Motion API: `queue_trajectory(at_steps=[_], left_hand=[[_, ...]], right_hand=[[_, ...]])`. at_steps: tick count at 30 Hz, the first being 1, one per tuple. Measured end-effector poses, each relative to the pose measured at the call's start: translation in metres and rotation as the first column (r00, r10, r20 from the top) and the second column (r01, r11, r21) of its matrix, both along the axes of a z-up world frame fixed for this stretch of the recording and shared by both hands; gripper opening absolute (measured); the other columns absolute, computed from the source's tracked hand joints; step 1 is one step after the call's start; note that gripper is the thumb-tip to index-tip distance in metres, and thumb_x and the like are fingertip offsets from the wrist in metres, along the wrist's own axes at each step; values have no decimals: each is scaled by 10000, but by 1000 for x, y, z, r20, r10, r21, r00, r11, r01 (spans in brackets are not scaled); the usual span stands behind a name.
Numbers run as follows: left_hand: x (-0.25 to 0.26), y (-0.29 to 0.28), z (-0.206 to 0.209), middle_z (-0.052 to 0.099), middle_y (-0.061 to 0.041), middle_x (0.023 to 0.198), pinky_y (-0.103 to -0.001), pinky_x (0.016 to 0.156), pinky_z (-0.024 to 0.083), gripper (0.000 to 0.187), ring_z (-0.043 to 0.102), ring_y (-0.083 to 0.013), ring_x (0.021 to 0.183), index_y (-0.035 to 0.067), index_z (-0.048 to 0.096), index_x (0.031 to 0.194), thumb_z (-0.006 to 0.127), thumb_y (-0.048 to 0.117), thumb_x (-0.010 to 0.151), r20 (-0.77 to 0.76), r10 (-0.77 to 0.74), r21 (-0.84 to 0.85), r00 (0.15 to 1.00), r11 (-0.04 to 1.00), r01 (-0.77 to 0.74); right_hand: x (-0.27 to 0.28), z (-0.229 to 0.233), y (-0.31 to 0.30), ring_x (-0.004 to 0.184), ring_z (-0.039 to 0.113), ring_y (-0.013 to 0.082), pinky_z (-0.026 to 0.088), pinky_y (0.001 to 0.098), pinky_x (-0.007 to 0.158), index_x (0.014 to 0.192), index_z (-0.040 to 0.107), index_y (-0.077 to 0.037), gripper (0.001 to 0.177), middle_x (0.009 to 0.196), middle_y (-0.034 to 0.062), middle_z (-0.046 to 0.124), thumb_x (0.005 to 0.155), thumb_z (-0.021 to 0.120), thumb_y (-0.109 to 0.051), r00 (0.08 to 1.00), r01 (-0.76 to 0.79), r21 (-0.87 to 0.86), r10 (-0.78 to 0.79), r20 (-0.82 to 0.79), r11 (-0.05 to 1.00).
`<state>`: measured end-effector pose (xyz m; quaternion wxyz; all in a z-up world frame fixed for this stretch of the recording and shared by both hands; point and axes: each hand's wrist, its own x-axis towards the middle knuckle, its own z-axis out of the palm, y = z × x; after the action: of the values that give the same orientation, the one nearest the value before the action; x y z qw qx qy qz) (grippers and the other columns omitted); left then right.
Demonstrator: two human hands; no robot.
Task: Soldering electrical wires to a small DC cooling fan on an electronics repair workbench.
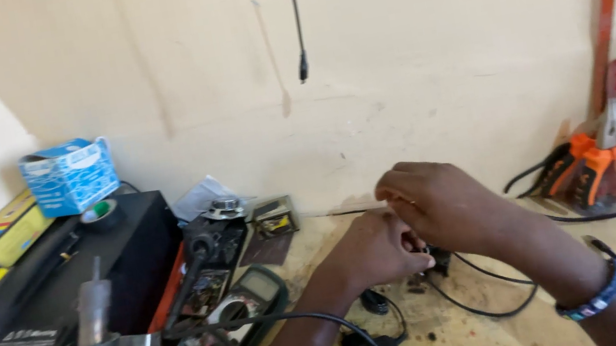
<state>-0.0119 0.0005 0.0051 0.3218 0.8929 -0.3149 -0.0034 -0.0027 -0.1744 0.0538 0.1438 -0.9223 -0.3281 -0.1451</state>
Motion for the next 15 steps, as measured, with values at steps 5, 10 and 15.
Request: queue_trajectory(at_steps=[5, 10, 15], left_hand=[[1, 31, 11, 754, -164, 1207, -565, 1092, 496, 449, 699, -426, 1140, 115, 733, 1192, 748, 448, 891, -121, -73, -105, 990, 993, 61], [8, 31, 12, 758, -125, 1130, -528, 1008, 499, 387, 705, -376, 1070, 131, 745, 1128, 740, 427, 879, -72, -63, -68, 995, 996, 59], [13, 27, 4, 761, -86, 1054, -491, 923, 503, 327, 712, -326, 1001, 147, 757, 1065, 733, 406, 866, -33, -52, -39, 998, 998, 50]], right_hand=[[19, -22, 120, 875, 696, 353, 584, 450, 681, 1086, 685, -134, 153, 936, 79, 676, 984, 573, -154, 905, -339, -69, 345, 250, 938], [5, -14, 206, 959, 677, 402, 602, 492, 728, 1348, 629, -63, 395, 1120, 183, 626, 961, 707, -77, 863, -479, -131, 492, 109, 868], [16, -41, 250, 970, 646, 405, 606, 509, 716, 1301, 649, -76, 371, 1171, 181, 549, 945, 753, -89, 795, -552, -207, 585, 161, 807]])
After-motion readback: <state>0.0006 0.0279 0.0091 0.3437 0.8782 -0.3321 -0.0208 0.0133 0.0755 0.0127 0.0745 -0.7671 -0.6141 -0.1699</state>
